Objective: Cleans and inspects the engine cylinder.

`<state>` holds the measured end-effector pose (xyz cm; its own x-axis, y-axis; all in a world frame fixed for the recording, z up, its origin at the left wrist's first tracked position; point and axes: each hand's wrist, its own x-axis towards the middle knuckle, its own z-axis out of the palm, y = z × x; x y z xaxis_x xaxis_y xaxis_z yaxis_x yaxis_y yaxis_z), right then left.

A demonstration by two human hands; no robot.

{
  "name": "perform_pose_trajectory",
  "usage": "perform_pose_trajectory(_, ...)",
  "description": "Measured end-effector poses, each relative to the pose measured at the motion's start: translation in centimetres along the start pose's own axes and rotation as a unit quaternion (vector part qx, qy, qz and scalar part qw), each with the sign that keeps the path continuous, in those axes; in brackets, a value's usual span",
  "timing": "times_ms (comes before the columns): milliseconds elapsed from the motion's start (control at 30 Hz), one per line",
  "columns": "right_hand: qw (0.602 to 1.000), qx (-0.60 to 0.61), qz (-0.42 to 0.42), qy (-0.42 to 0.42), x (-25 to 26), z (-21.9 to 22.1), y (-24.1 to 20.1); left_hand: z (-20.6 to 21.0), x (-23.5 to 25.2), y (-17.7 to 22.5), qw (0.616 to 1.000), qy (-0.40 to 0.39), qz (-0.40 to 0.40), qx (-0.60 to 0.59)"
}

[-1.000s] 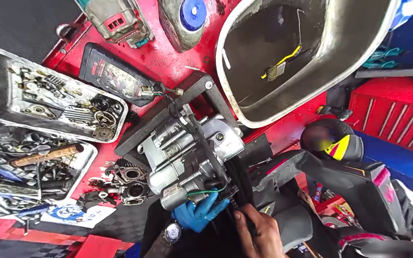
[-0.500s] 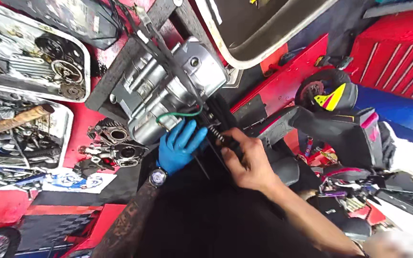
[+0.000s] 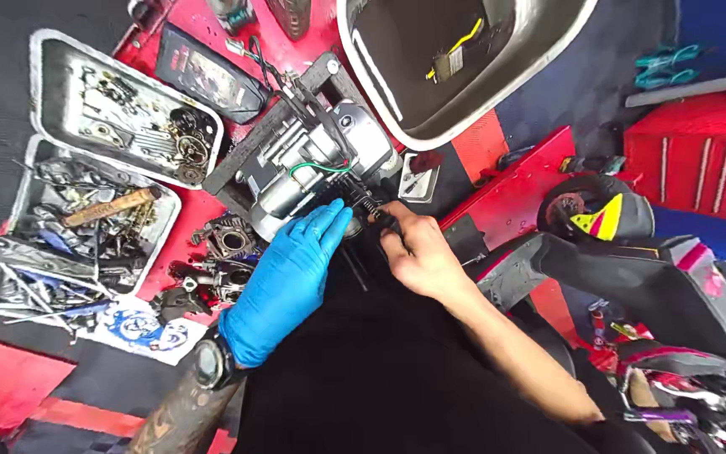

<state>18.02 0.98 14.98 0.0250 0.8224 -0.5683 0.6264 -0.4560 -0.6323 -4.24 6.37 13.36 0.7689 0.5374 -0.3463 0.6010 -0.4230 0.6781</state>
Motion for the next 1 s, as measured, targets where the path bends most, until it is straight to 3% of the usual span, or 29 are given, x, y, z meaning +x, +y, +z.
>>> perform_pose_trajectory(133,0.999,-0.022,-0.020,0.045,-0.7,0.6,-0.1,0.4,3.2,1.3,0.998,0.048,0.040,-0.029)
perform_pose_trajectory(267,0.993,-0.046,-0.026,0.108,-1.4,1.2,-0.2,1.8,6.7,2.0,0.997,0.047,0.040,-0.035)
perform_pose_trajectory(533,0.979,-0.102,-0.080,0.158,-2.7,0.7,0.5,-0.3,8.7,2.3,0.996,-0.069,0.061,0.016)
perform_pose_trajectory(633,0.973,-0.076,-0.095,0.198,-3.2,-0.4,1.5,-0.9,9.2,3.2,0.992,-0.106,0.070,0.011)
perform_pose_trajectory(800,0.969,-0.018,-0.088,0.229,-4.1,-1.1,3.6,-1.3,9.0,4.5,0.993,-0.098,0.062,0.020)
perform_pose_trajectory(1000,0.953,0.086,-0.098,0.274,-3.3,-0.9,5.8,-2.6,9.1,7.0,0.983,-0.183,-0.022,0.024)
